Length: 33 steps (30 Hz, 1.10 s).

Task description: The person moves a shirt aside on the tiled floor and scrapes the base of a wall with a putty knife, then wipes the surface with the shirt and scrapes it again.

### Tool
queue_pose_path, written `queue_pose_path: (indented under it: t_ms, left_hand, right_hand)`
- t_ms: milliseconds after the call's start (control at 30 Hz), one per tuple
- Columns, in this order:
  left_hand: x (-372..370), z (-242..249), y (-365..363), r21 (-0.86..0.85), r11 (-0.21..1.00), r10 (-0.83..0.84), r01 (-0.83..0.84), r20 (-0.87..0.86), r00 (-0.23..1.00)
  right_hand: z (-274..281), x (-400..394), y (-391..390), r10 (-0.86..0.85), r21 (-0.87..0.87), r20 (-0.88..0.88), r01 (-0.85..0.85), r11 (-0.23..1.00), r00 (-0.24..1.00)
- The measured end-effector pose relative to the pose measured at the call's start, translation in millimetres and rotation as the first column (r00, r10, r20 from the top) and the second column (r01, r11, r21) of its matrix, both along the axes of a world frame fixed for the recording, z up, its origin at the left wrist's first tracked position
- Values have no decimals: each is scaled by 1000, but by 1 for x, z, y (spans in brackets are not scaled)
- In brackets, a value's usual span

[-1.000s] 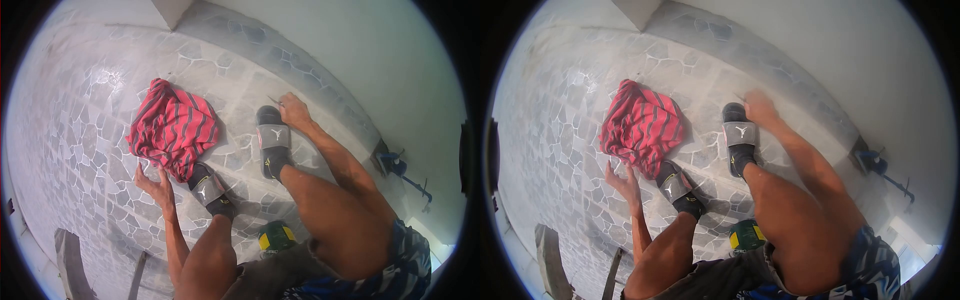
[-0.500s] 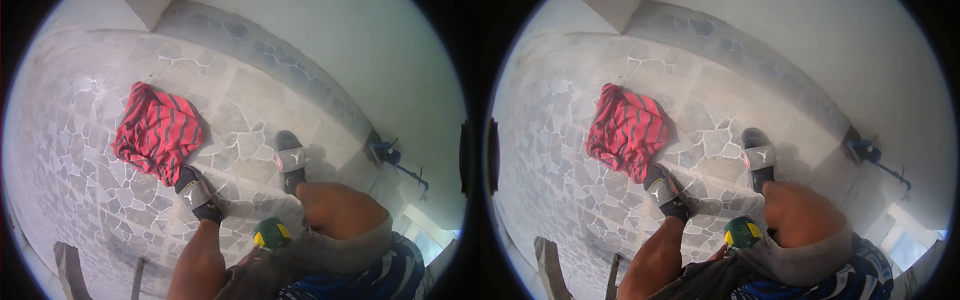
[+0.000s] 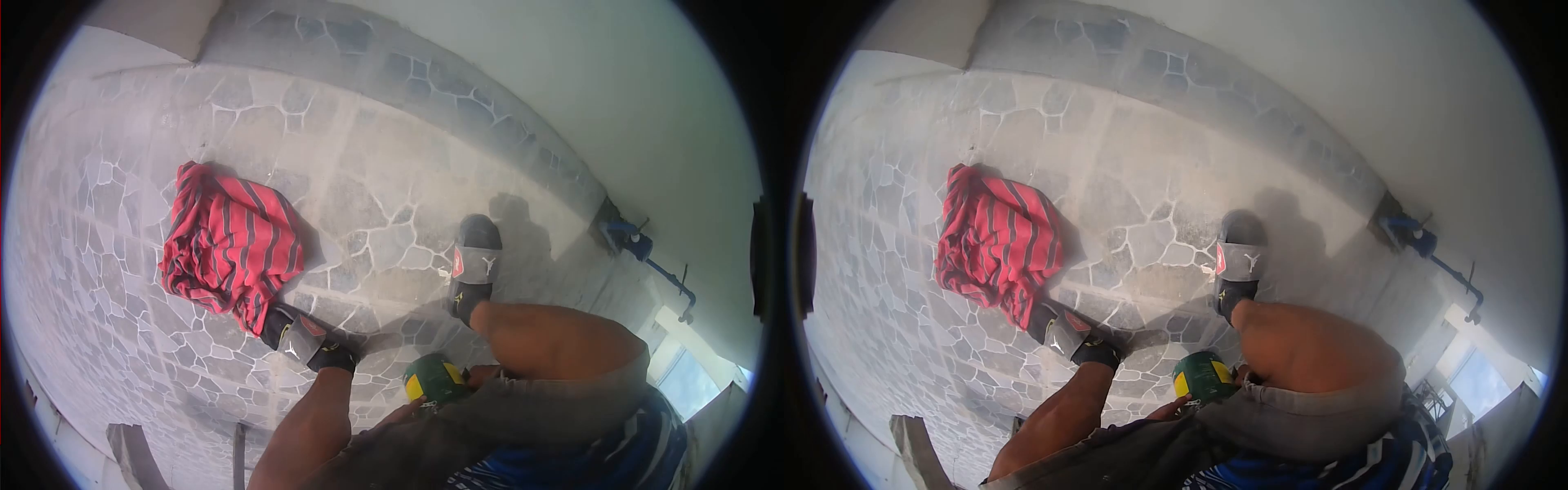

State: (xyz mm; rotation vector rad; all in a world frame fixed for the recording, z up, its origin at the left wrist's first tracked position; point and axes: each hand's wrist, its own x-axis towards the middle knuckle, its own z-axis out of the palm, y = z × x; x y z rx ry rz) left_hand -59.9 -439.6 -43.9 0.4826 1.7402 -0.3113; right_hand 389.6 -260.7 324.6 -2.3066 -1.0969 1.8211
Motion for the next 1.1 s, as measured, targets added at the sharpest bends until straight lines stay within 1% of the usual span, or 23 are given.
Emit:
queue_pose_path:
  t_ms: [200, 267, 300, 433, 633, 800, 1100]
  left_hand:
    - [21, 13, 57, 60, 998, -21, 21, 4, 1000]
    - [23, 21, 69, 81, 997, -17, 17, -4, 1000]
    - [20, 25, 71, 85, 996, -19, 19, -10, 1000]
    - [3, 47, 66, 88, 996, 12, -7, -48, 999]
    - [-27, 61, 52, 92, 995, 49, -42, -77, 996]
    - [-48, 60, 38, 110, 992, 76, -68, -77, 994]
    - [-75, 54, 20, 221, 970, 109, -98, -39, 993]
  right_hand:
    - [-33, 13, 6, -20, 21, 24, 20, 1000, 1000]
    - [-47, 16, -4, -30, 33, 53, 28, 999, 998]
    - [-61, 17, -22, -37, 34, 71, 35, 999, 997]
    - [-103, 22, -68, -55, 44, 138, 49, 998, 989]
    - [-154, 24, -123, -114, 81, 220, 99, 992, 969]
    - [-174, 23, -153, -154, 114, 263, 127, 985, 953]
    - [-189, 8, -201, -195, 187, 298, 143, 972, 934]
